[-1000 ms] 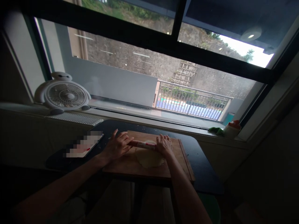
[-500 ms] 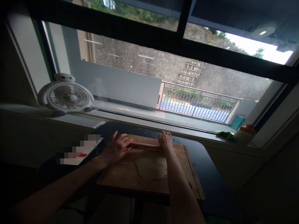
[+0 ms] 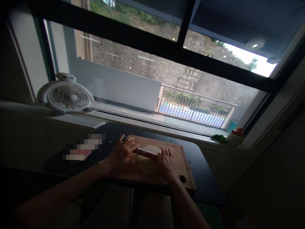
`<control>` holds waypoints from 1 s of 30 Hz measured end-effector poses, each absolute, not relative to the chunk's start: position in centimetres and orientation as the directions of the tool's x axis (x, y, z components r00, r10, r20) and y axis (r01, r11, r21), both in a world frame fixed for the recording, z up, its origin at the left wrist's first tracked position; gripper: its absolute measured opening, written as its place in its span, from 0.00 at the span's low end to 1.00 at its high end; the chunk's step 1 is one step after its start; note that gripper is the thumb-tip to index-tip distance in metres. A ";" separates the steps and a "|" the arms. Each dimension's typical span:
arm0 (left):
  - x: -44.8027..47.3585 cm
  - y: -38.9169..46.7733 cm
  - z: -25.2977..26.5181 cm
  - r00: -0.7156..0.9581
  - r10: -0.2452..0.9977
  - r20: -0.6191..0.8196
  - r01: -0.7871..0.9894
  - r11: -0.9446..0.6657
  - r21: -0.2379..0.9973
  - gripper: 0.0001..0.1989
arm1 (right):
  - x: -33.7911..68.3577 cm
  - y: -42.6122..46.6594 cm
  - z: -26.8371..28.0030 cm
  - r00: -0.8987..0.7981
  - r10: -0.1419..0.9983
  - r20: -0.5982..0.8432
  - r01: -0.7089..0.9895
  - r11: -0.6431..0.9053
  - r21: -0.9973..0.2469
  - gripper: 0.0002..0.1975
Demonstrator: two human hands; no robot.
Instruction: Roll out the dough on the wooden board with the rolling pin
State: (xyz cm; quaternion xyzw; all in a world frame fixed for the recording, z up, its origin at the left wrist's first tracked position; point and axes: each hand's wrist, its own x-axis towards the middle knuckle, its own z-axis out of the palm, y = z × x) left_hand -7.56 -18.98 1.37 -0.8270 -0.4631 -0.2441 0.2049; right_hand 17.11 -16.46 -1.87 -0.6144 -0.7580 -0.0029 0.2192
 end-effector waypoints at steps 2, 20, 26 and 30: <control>-7.3 -19.0 1.2 0.457 0.662 0.594 0.859 -0.502 -0.101 0.15 | 17.0 -16.3 -1.8 -0.137 0.942 0.307 0.926 0.231 -0.297 0.26; -6.5 -18.3 0.4 0.446 0.672 0.591 0.861 -0.502 -0.079 0.15 | 16.2 -17.5 -2.0 -0.139 0.952 0.272 0.918 0.226 -0.324 0.26; -6.1 -19.2 0.8 0.479 0.667 0.571 0.847 -0.521 -0.102 0.14 | 16.6 -18.7 -2.1 -0.161 0.953 0.255 0.916 0.240 -0.320 0.25; -5.7 -18.9 1.1 0.482 0.667 0.568 0.849 -0.516 -0.114 0.13 | 16.4 -14.1 -0.3 -0.116 0.986 0.119 0.896 0.155 -0.417 0.27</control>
